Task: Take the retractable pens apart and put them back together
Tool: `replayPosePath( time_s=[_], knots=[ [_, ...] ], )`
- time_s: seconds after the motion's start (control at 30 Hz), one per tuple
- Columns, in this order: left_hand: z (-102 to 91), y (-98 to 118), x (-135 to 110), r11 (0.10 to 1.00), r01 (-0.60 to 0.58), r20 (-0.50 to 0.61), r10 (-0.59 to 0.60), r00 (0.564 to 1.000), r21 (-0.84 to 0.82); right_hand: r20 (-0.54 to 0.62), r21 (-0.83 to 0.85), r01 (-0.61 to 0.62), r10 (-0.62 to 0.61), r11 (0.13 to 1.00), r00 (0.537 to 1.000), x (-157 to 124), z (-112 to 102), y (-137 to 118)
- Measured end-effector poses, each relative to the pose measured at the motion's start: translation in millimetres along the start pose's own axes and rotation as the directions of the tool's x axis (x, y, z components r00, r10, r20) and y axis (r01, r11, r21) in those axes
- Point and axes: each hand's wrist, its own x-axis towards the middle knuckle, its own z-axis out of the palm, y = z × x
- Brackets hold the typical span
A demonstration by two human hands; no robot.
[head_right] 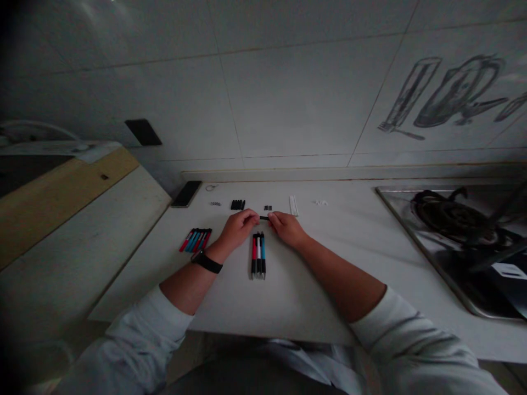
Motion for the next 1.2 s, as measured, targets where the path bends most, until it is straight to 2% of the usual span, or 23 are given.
replayPosePath(
  time_s=[0.17,0.4,0.5,0.63,0.8,0.9,1.07,1.2],
  knots=[
    [0.5,1.1,0.3,0.995,-0.024,0.058,0.018,0.998,0.094,0.003,-0.038,0.025,-0.025,0.999,1.000,0.5,0.0,-0.6],
    [5.0,0.2,0.5,0.999,0.052,0.009,-0.052,0.999,0.004,-0.068,-0.117,0.130,-0.139,0.985,0.988,-0.7,1.7,-3.0],
    [4.5,-0.1,0.6,0.998,0.060,-0.008,-0.060,0.998,0.003,-0.095,-0.068,0.100,-0.106,0.993,0.990,-2.2,1.9,-4.6],
    [2.4,-0.5,0.7,0.998,0.066,-0.012,-0.066,0.998,0.018,-0.029,-0.036,0.069,-0.070,0.997,0.997,-2.4,0.6,-3.7],
    [3.4,-2.1,0.9,0.998,0.066,-0.022,-0.066,0.998,0.017,-0.046,0.013,0.059,-0.059,0.998,0.997,-0.4,0.8,-1.3],
    [4.3,-1.5,1.1,0.997,0.074,-0.005,-0.074,0.997,0.021,0.010,-0.006,0.064,-0.064,0.998,0.998,1.0,1.6,1.2],
    [5.4,-1.0,0.8,0.994,0.094,0.002,-0.095,0.996,0.053,-0.005,-0.010,0.047,-0.047,0.999,0.999,2.2,2.8,3.9],
    [7.5,-2.5,0.6,0.993,0.093,-0.003,-0.093,0.996,0.072,-0.001,-0.040,0.083,-0.083,0.996,0.997,2.8,3.6,4.8]
  ],
)
